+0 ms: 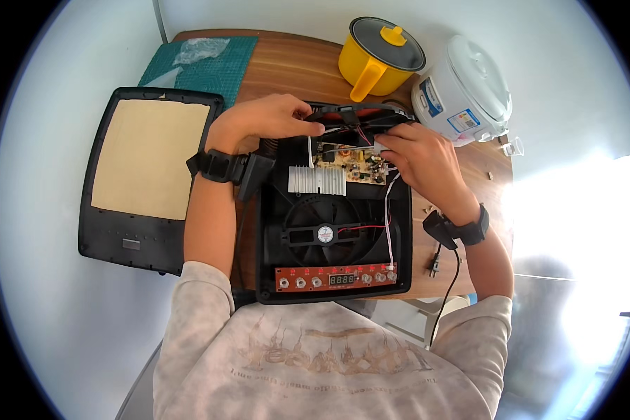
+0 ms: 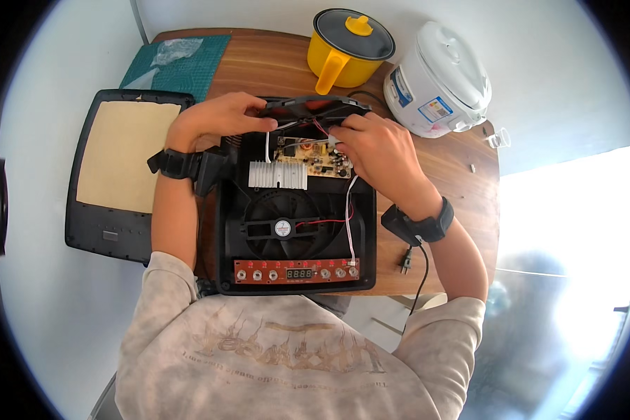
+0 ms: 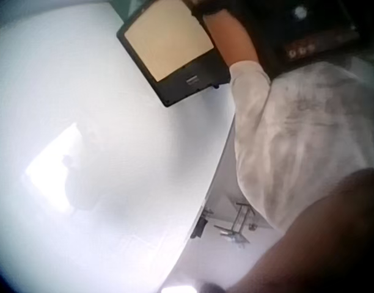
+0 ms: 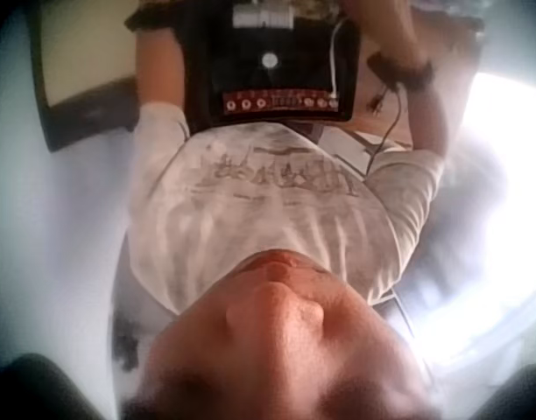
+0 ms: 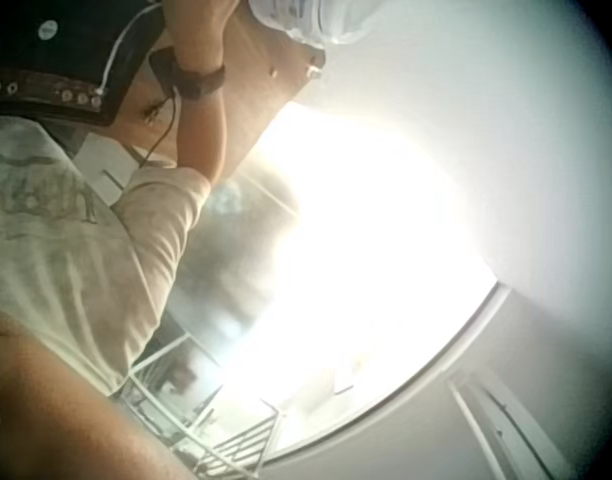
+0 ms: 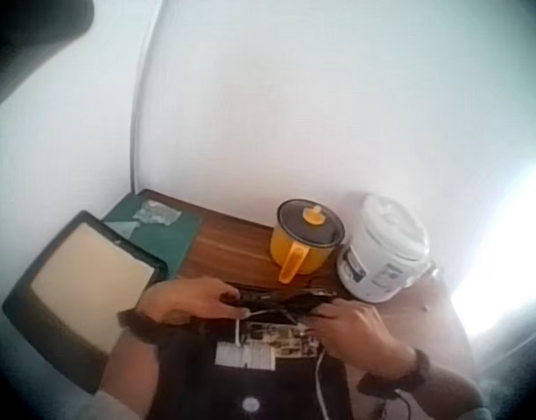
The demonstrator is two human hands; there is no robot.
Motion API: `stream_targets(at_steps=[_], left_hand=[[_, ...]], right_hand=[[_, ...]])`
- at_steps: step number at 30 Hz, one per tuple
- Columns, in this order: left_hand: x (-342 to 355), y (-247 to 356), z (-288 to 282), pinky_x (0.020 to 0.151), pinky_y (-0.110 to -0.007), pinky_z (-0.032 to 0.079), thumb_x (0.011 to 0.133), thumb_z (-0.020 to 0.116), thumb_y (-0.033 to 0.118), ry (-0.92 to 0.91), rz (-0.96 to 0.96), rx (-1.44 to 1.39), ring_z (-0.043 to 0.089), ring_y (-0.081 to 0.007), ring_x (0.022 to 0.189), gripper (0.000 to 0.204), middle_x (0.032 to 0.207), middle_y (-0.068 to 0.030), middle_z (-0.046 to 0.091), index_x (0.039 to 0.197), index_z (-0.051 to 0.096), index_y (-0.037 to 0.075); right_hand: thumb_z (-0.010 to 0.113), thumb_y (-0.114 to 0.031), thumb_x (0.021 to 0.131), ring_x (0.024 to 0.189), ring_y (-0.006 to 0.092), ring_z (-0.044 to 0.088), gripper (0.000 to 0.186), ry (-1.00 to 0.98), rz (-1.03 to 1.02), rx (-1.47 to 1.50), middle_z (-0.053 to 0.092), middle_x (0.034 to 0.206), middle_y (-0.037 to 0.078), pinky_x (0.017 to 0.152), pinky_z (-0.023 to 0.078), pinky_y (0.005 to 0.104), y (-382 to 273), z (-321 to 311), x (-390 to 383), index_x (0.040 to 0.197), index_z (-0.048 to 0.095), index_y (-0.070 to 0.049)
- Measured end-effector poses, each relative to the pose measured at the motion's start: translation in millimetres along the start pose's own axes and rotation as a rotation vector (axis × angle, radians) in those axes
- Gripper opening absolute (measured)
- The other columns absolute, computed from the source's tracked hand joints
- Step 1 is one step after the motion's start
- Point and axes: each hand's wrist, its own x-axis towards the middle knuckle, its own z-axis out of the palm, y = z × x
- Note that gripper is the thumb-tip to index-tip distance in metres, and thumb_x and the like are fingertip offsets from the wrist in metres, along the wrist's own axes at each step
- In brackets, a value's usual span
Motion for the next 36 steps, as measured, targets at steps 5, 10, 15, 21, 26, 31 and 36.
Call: stream_targets(at_steps=[5,10,15,21,26,31,36], left_hand=[[0.2,3.7,-6.5,0.069,-0.037,0.045,0.090,0.066,0.055,0.047,0.040,-0.040,0.059,-0.0221,0.075,0.056,0.082,-0.0102,0.064,0.103,0.072,0.001],[1.7,0.0,-3.5,0.068,-0.035,0.044,0.091,0.068,0.053,0.031,0.028,-0.022,0.056,-0.0203,0.074,0.054,0.078,-0.0092,0.062,0.103,0.071,0.001],[-1.1,0.7,-2.8,0.067,-0.037,0.044,0.091,0.066,0.054,0.033,0.035,-0.008,0.058,-0.0225,0.074,0.054,0.080,-0.0099,0.063,0.100,0.072,0.001],[-1.5,1.1,-2.5,0.068,-0.037,0.046,0.091,0.067,0.054,0.027,0.046,0.015,0.060,-0.0240,0.074,0.054,0.081,-0.0116,0.065,0.100,0.073,0.001],[1.5,-5.6,3.8,0.067,-0.038,0.046,0.091,0.067,0.054,0.067,0.083,-0.004,0.061,-0.0242,0.073,0.054,0.079,-0.0120,0.066,0.099,0.073,0.001],[4.1,-9.0,6.3,0.066,-0.038,0.045,0.091,0.068,0.053,0.058,0.086,-0.028,0.060,-0.0228,0.071,0.053,0.077,-0.0104,0.065,0.098,0.074,0.002],[6.6,-12.3,6.3,0.064,-0.037,0.044,0.091,0.068,0.053,0.043,0.080,-0.031,0.058,-0.0212,0.069,0.051,0.074,-0.0082,0.063,0.097,0.074,0.003]], right_hand=[[0.072,-0.014,0.085,0.087,0.0273,0.065,0.019,-0.012,0.004,-0.036,0.067,0.093,0.004,0.072,0.055,0.0418,4.4,-1.5,7.8,0.104,0.075,-0.010],[0.068,-0.018,0.090,0.080,0.0309,0.067,0.017,-0.086,0.044,-0.043,0.067,0.089,0.006,0.068,0.055,0.0430,0.3,-0.5,10.2,0.103,0.075,-0.010],[0.066,-0.021,0.091,0.073,0.0335,0.068,0.016,-0.137,0.050,-0.073,0.068,0.081,0.010,0.064,0.054,0.0440,-5.6,-0.9,18.7,0.091,0.077,-0.009],[0.067,-0.022,0.091,0.073,0.0326,0.069,0.019,-0.195,0.045,-0.150,0.068,0.077,0.012,0.062,0.055,0.0437,-14.1,-7.3,27.8,0.085,0.077,-0.008],[0.066,-0.023,0.091,0.074,0.0325,0.069,0.020,-0.186,0.036,-0.163,0.069,0.078,0.012,0.063,0.055,0.0435,-14.0,-5.7,28.1,0.085,0.078,-0.008],[0.066,-0.023,0.090,0.075,0.0335,0.069,0.020,-0.197,0.040,-0.149,0.069,0.078,0.013,0.064,0.055,0.0441,-14.1,-7.6,29.3,0.085,0.078,-0.007],[0.067,-0.023,0.089,0.075,0.0338,0.069,0.020,-0.210,0.033,-0.144,0.069,0.078,0.014,0.064,0.055,0.0441,-15.5,-8.6,31.8,0.083,0.077,-0.006]])
